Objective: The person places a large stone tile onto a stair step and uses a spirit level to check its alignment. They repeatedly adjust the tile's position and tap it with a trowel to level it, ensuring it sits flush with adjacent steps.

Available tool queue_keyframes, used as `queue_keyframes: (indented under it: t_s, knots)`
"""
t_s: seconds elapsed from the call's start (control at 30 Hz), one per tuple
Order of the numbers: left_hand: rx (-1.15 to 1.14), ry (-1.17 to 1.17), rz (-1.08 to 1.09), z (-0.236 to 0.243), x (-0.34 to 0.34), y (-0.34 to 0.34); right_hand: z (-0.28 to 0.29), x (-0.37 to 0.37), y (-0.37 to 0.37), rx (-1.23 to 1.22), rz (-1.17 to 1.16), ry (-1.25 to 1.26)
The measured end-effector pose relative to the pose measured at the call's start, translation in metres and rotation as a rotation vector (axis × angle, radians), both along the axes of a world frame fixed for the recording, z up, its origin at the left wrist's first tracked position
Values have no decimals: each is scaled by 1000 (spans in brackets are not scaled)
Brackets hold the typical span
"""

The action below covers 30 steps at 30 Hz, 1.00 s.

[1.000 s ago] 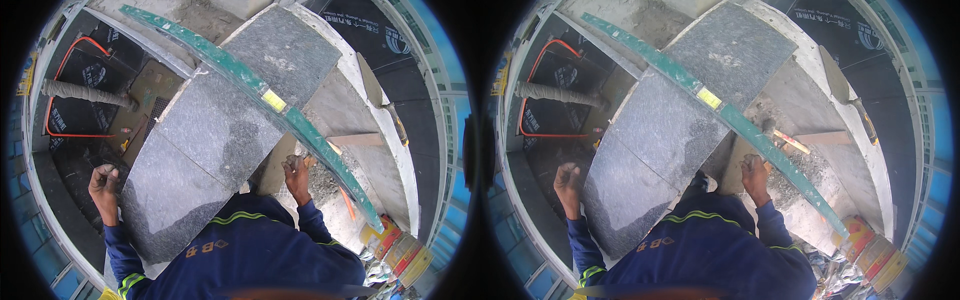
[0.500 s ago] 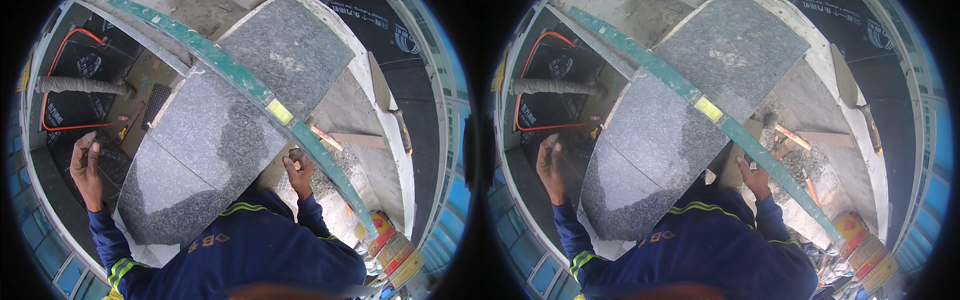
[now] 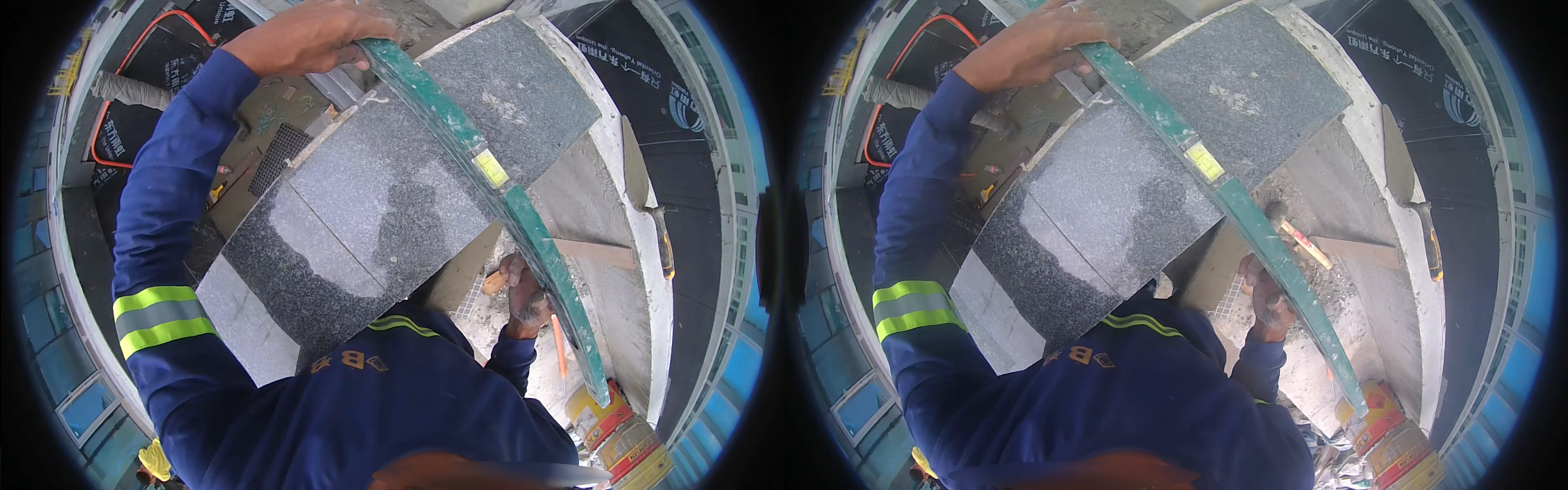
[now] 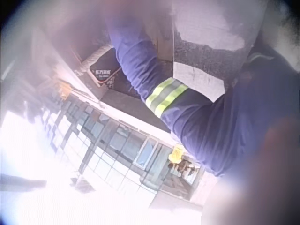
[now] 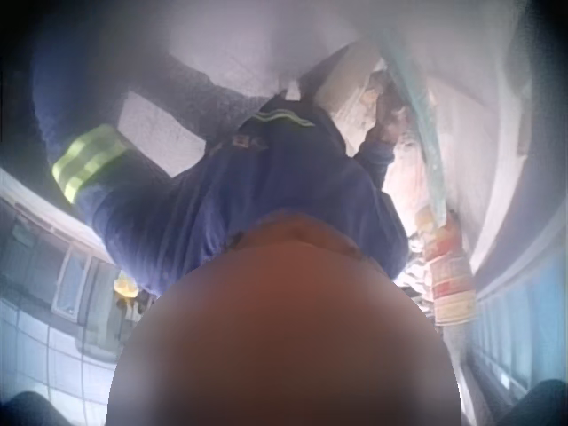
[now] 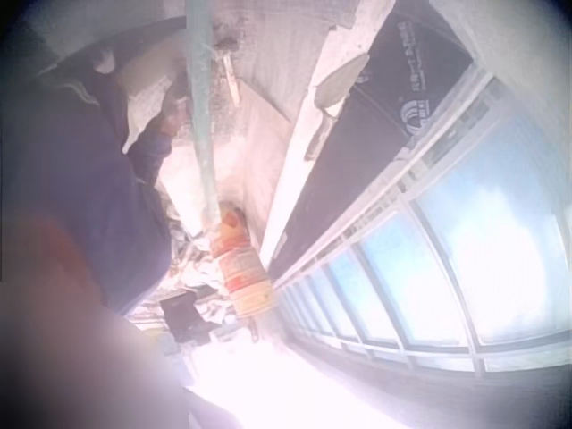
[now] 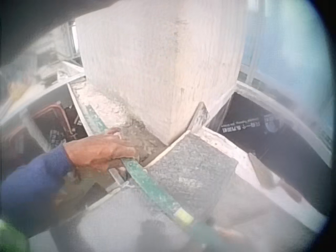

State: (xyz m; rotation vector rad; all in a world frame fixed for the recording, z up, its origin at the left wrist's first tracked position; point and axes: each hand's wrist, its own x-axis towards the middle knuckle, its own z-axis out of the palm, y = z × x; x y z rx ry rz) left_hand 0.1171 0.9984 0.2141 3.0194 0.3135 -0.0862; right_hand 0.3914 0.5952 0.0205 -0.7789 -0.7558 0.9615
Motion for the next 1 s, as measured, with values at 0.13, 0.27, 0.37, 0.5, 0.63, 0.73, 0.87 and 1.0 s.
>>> queue_keyframes:
  t_s: [0.13, 0.27, 0.37, 0.5, 0.63, 0.73, 0.87, 1.0]
  knots:
    - [-11, -47, -26, 7, -8, -5, 1, 1, -3, 5, 21, 15]
    - [12, 10, 21, 28, -29, -29, 3, -3, -6, 10, 18, 80]
    - [-11, 75, 94, 35, -43, -50, 13, -9, -5, 5, 18, 16]
    - [0, -20, 149, 9, -63, -66, 34, -22, -4, -59, 0, -14]
    - [1, -112, 127, -4, -77, -68, 40, -31, -8, -84, -10, -131]
    - [24, -122, 121, -7, -81, -67, 41, -34, -13, -131, -38, -248]
    - [-39, -46, 145, 7, -75, -71, 35, -33, -28, -253, -61, -320]
    - [-134, -37, 179, 13, -71, -71, 26, -34, -34, -135, 10, -181]
